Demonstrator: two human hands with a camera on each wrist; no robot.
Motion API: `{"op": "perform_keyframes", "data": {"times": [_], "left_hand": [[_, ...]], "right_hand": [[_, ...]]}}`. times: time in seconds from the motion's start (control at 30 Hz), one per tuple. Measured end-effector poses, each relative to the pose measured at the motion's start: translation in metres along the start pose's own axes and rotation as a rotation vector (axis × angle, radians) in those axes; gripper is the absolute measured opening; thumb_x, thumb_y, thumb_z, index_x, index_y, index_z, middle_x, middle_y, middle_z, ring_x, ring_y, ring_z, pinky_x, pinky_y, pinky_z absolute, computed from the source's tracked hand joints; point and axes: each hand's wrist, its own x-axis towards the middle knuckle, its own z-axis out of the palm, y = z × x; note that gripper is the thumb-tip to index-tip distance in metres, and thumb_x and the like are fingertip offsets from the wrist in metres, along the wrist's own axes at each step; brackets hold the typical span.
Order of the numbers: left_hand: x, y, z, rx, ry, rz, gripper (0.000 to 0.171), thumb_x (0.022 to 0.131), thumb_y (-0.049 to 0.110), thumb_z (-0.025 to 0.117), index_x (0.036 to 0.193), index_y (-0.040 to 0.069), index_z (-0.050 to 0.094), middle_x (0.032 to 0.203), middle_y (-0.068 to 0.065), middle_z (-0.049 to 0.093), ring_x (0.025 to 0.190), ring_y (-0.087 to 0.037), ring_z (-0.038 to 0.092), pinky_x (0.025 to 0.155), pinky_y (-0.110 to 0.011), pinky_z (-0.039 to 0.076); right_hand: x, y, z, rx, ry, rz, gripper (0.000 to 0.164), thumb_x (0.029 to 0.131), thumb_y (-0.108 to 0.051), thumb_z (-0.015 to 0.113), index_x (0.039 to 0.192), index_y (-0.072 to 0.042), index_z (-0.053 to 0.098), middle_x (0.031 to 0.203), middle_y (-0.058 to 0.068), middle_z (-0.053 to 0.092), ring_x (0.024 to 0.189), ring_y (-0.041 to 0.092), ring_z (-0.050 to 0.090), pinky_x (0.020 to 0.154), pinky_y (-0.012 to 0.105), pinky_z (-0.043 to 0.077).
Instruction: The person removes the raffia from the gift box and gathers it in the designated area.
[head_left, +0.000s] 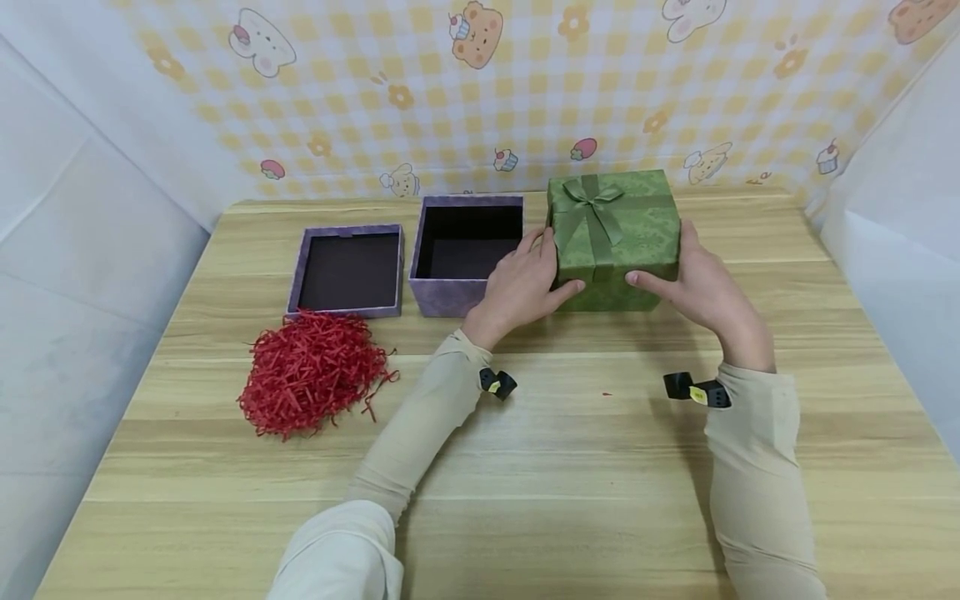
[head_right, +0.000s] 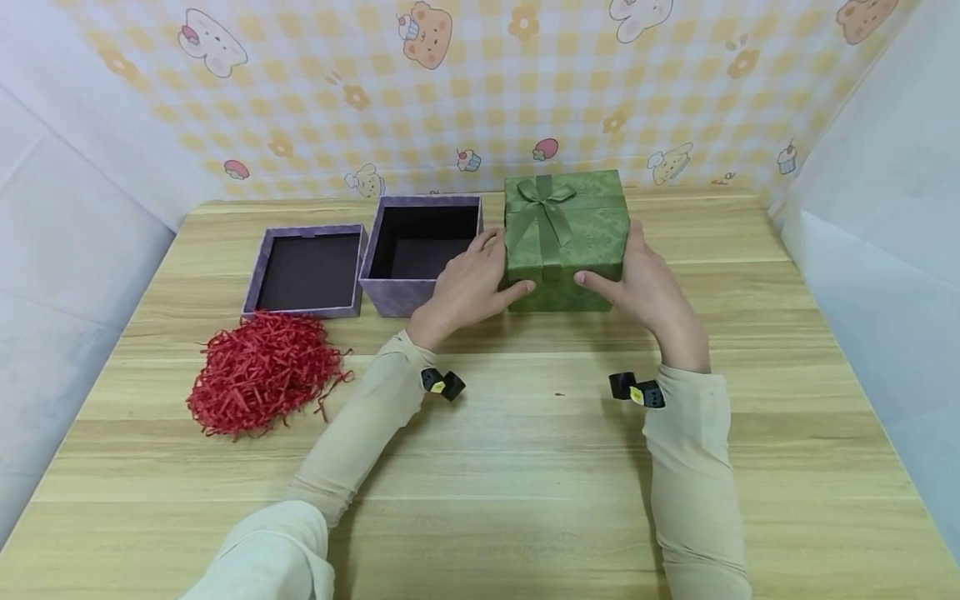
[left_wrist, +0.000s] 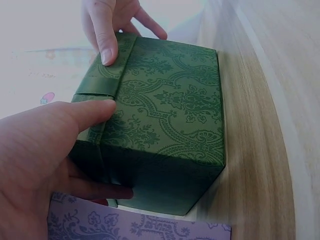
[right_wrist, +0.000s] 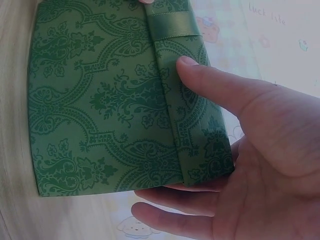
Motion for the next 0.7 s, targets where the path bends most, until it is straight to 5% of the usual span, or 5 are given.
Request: {"op": "perform_keyframes", "data": {"times": [0.3,0.7], "left_hand": [[0.0002,0.0004,-0.0005,-0.033,0.01,-0.014,0.091,0.089,0.064,0.039,0.146,-0.003,0.018,0.151,-0.013,0.024,0.14,-0.02,0.008,0.077,-0.031,0.051],[-0.0021,-0.0012,0.0006,-0.068,0.056,-0.003,0.086,0.092,0.062,0.034,0.147,-0.002,0.015,0.151,-0.012,0.024,0.14,-0.019,0.014,0.071,-0.03,0.052]], "right_hand": [[-0.0018,-0.003,-0.0006,-0.021,0.016,-0.012,0.108,0.083,-0.052,0.063,0.147,-0.003,-0.009,0.137,0.04,0.026,0.122,0.054,0.03,0.095,0.063,0.027],[-0.004,-0.0092,-0.0011,-0.029,0.057,-0.016,0.106,0.083,-0.052,0.062,0.148,-0.006,-0.008,0.14,0.038,0.025,0.123,0.053,0.03,0.095,0.063,0.027]]}}
